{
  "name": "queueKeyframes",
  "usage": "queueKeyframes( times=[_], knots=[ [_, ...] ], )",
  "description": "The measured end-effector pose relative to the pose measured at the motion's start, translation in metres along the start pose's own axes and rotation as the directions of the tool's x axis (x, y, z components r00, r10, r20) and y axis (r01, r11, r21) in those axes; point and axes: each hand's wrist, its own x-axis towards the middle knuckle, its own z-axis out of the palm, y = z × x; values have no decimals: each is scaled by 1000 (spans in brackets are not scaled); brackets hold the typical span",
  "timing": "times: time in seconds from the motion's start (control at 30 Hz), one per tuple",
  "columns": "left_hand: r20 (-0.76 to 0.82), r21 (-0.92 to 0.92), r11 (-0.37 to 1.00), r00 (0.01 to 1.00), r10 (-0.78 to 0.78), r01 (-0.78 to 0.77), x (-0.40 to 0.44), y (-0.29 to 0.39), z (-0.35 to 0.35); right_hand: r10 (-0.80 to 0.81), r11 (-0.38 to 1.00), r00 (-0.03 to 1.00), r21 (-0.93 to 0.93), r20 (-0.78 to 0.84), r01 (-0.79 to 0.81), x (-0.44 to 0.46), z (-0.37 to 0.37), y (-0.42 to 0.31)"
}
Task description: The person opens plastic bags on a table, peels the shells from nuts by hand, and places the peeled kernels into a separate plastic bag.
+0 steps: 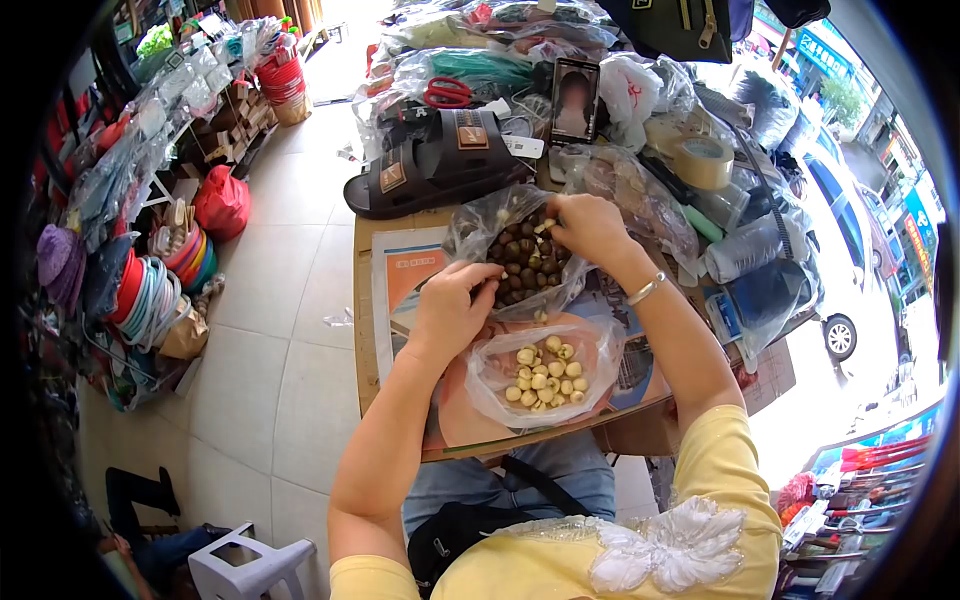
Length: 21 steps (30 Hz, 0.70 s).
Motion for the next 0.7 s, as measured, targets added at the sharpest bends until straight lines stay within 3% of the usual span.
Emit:
queueKeyframes(
  times=[0.13, 0.2, 0.23, 0.3, 0.37, 0.43, 0.53, 0.6, 0.63, 0.7],
  knots=[
    [-42, 140, 989, 998, -36, 42, 0, -6, -4, 44, 985, 997, 167, -60, -33, -22, -22, -7],
    [-54, 177, 983, 997, -48, 57, 2, -8, -7, -14, 875, 999, 484, 34, -4, -38, -39, -11],
    [-66, 217, 974, 997, -45, 58, 4, -4, -9, -18, 874, 999, 486, 38, -3, -48, -44, -14],
    [-79, 258, 964, 996, -47, 66, 7, -5, -12, -303, 694, 949, 703, 91, 154, -70, -53, -21],
    [-102, 376, 923, 994, -43, 79, 10, -11, -12, -454, 667, 857, 731, 245, 144, -88, -68, -29],
    [-124, 367, 922, 989, -80, 121, 15, -15, -14, -543, 677, 759, 722, 359, 143, -97, -68, -32],
    [-159, 339, 920, 976, -150, 197, 23, -13, -17, -537, 708, 761, 685, 363, 173, -90, -63, -34],
    [-173, 322, 918, 968, -182, 230, 28, -13, -18, -428, 585, 902, 780, 62, 224, -71, -40, -27],
    [-165, 344, 901, 961, -220, 265, 32, -15, -19, -428, 584, 902, 779, 57, 228, -61, -40, -28],
    [-159, 369, 881, 954, -253, 295, 39, -19, -19, -197, 834, 977, 537, 79, 125, -38, -40, -33]
  ],
)
